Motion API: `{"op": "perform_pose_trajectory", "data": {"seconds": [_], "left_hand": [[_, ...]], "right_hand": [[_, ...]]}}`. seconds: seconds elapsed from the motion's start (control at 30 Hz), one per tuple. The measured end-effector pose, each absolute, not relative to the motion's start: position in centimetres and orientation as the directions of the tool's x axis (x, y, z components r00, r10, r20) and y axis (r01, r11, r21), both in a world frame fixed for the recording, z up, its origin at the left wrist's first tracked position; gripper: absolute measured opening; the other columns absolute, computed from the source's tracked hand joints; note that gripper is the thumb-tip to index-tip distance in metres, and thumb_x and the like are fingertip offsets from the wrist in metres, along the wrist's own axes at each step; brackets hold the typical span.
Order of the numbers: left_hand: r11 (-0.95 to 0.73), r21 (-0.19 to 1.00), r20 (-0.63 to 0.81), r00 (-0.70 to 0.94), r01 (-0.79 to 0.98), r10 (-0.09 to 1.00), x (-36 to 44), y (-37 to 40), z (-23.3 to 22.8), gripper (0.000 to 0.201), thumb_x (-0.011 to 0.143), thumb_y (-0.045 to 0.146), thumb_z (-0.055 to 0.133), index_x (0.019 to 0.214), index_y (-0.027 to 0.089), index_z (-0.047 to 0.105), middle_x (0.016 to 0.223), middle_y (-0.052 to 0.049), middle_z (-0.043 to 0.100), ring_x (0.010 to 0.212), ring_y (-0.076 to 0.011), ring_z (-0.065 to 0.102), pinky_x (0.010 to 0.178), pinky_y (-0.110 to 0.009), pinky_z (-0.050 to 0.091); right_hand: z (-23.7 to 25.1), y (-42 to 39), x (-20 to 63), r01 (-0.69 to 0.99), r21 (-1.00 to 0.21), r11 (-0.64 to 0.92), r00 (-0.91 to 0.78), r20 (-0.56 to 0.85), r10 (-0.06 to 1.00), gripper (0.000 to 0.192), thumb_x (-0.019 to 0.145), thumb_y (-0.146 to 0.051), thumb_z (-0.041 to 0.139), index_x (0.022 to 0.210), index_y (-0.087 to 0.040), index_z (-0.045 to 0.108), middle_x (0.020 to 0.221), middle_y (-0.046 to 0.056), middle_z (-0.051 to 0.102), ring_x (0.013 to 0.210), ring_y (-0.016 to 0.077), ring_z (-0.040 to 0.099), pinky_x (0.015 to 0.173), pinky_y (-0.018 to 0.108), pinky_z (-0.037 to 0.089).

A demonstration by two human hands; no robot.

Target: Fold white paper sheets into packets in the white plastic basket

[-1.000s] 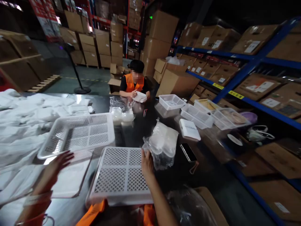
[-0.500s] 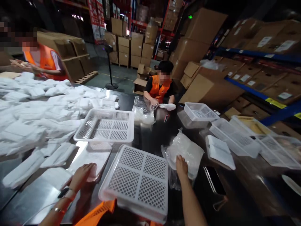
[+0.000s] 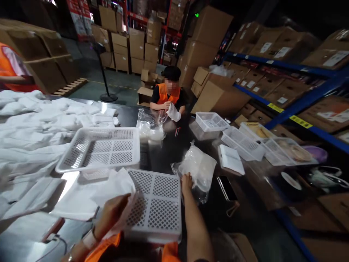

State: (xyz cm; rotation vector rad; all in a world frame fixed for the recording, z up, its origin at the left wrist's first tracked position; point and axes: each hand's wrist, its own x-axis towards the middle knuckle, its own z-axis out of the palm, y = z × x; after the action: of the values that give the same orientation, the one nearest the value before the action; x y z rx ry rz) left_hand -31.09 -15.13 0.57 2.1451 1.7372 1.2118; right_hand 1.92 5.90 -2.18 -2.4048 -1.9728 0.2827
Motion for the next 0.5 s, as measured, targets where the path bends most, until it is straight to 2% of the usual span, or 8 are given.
{"op": "perform_pose_trajectory", "data": {"seconds": [0.1,0.2,0.27,0.4,0.5], "left_hand": [[-0.406,0.503,0.410,0.203,0.763,0.889,-27.6,-14.9,0.5,0.026,0.093,0.015,0.043,0.107,0.024,0.064,0.076,-0.003,0.073,0.066,-0.0183,0.070,0.059,-0.028,0.056],[-0.410,0.516,0.344,0.256,0.752,0.903,-27.1,-15.1,0.2,0.029,0.088,0.006,0.044,0.105,0.022,0.061,0.078,-0.003,0.072,0.069,-0.0178,0.069,0.063,-0.028,0.056],[-0.411,0.531,0.306,0.284,0.742,0.909,-27.7,-15.5,0.3,0.030,0.084,0.002,0.045,0.102,0.021,0.060,0.080,-0.003,0.071,0.071,-0.0169,0.068,0.065,-0.027,0.056],[-0.445,0.446,0.326,0.323,0.777,0.889,-30.1,-16.1,0.5,0.035,0.079,-0.002,0.043,0.092,0.021,0.065,0.092,-0.005,0.074,0.082,-0.0184,0.070,0.073,-0.029,0.058],[-0.411,0.375,0.400,0.255,0.831,0.880,-32.2,-16.0,0.7,0.039,0.079,-0.003,0.041,0.091,0.020,0.070,0.101,-0.008,0.074,0.092,-0.0205,0.070,0.080,-0.034,0.059]], "right_hand": [[-2.3,5.8,1.7,0.928,-0.243,-0.284,0.261,-0.121,0.958,0.022,0.092,-0.019,0.050,0.089,-0.014,0.071,0.119,0.014,0.060,0.101,0.0212,0.060,0.076,0.031,0.045],[-1.7,5.8,2.0,0.845,-0.403,-0.352,0.343,-0.098,0.934,0.014,0.089,-0.019,0.059,0.079,-0.013,0.065,0.099,0.007,0.064,0.084,0.0150,0.060,0.075,0.030,0.047],[-1.0,5.8,2.5,0.758,-0.527,-0.384,0.412,-0.069,0.909,0.016,0.088,-0.023,0.064,0.076,-0.013,0.060,0.088,0.002,0.063,0.078,0.0127,0.058,0.075,0.030,0.048],[1.5,5.5,3.3,0.488,-0.777,-0.398,0.593,-0.040,0.804,0.020,0.090,-0.031,0.062,0.079,-0.015,0.056,0.079,-0.002,0.058,0.072,0.0116,0.056,0.070,0.028,0.048],[3.4,4.4,3.1,0.218,-0.920,-0.327,0.652,-0.113,0.750,0.023,0.091,-0.039,0.053,0.081,-0.018,0.054,0.072,-0.003,0.056,0.065,0.0125,0.055,0.061,0.026,0.047]]}}
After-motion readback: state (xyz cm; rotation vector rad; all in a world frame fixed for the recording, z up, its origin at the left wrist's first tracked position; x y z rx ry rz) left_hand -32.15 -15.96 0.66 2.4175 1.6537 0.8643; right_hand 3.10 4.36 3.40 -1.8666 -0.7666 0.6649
